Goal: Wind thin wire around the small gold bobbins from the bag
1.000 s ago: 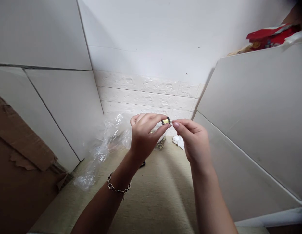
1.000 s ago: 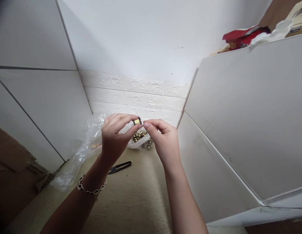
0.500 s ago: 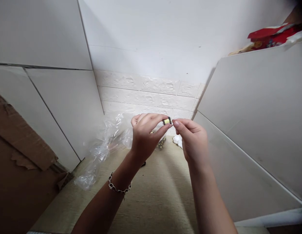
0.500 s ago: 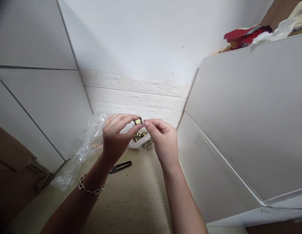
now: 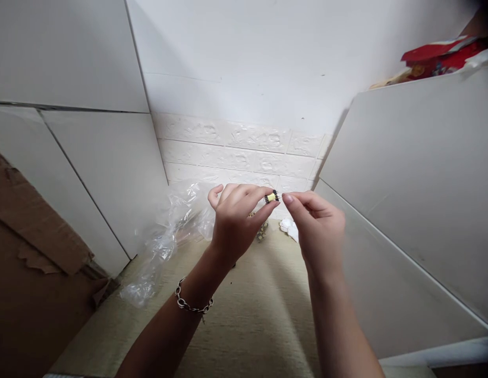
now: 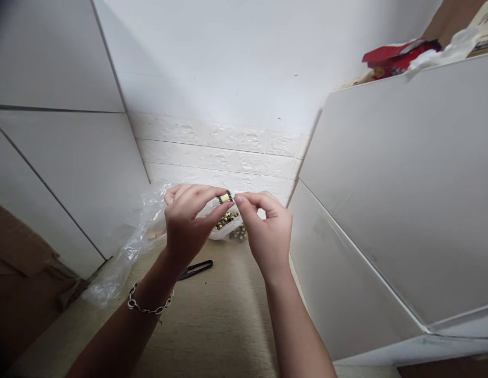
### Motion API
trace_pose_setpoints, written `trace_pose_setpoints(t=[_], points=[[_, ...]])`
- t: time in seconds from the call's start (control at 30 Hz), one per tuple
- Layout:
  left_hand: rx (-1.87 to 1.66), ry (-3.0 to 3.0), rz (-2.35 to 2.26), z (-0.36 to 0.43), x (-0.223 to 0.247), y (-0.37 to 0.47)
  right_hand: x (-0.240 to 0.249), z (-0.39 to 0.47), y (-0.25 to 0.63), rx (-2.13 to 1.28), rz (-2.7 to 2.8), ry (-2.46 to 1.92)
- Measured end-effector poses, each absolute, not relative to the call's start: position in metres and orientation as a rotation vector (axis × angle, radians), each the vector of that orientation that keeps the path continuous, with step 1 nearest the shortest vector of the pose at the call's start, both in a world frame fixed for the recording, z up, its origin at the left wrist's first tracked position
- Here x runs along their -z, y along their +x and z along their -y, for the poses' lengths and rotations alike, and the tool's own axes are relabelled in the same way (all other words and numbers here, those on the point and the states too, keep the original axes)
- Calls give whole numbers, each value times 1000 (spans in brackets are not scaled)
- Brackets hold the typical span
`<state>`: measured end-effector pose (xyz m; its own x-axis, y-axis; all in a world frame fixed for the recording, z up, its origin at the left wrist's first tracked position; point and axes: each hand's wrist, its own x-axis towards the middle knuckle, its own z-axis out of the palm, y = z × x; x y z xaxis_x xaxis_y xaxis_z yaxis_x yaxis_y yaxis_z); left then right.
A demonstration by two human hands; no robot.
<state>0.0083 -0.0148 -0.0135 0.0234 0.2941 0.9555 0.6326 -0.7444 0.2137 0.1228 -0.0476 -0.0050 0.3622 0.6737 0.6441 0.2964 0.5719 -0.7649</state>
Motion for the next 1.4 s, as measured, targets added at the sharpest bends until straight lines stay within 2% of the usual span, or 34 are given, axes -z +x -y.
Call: trace_pose_setpoints(t=[0.3, 0.63, 1.4], points=[[1824, -2017, 986, 14, 13, 7, 3, 43, 136, -303, 1081, -859], [1778, -1963, 972, 15, 13, 9, 8, 41, 128, -547, 1210, -956], [1727, -1877, 937, 13, 16, 12, 10, 40, 125, -525, 1185, -952]])
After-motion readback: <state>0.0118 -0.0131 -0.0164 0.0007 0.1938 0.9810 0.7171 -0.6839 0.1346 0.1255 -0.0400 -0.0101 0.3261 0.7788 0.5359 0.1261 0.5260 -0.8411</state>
